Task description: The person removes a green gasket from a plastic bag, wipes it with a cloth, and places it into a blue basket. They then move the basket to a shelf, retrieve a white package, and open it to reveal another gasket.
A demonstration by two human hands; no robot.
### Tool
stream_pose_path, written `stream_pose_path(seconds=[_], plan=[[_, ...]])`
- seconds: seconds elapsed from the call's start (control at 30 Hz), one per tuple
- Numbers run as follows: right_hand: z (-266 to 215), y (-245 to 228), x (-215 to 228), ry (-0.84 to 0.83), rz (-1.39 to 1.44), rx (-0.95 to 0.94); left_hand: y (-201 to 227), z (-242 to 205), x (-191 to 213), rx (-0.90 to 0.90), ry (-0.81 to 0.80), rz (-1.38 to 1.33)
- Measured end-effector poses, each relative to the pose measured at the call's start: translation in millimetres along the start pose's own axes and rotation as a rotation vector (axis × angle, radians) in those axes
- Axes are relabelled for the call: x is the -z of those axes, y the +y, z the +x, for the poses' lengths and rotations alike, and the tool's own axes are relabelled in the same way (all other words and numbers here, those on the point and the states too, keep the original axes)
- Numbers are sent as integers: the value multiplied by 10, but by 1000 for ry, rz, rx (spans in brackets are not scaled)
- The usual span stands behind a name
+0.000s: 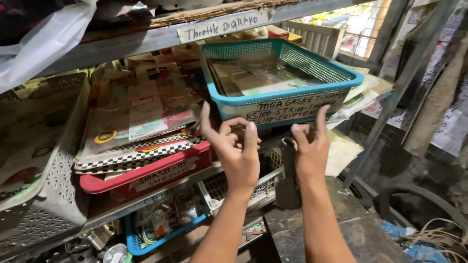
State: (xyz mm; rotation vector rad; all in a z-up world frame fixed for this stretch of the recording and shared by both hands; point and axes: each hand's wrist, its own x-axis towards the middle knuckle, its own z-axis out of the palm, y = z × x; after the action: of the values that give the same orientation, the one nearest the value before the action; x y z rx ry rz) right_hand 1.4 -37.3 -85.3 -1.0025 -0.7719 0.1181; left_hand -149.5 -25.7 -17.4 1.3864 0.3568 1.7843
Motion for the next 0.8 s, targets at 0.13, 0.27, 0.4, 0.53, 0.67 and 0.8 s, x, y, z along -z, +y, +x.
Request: stream_pose_path(seconds=[0.13, 0.27, 0.4, 0.53, 0.67, 0.8], plan=[[99, -56, -65, -134, 12, -81, -90, 27, -45, -32, -145, 143], [83, -213, -268, -259, -219, -110, -349, -59, -120, 113, -182, 71], [30, 42, -189, -203, -241, -116, -503, -95, -217, 207, -180, 94], [86, 367, 150, -44, -113, -250, -773, -153, -351, 300, -227, 142], [357, 474, 517, 184, -7, -329, -1039, -250, -603, 384, -317, 98], [665, 717, 897, 432, 153, -494, -693, -183, -795, 450, -476, 282]])
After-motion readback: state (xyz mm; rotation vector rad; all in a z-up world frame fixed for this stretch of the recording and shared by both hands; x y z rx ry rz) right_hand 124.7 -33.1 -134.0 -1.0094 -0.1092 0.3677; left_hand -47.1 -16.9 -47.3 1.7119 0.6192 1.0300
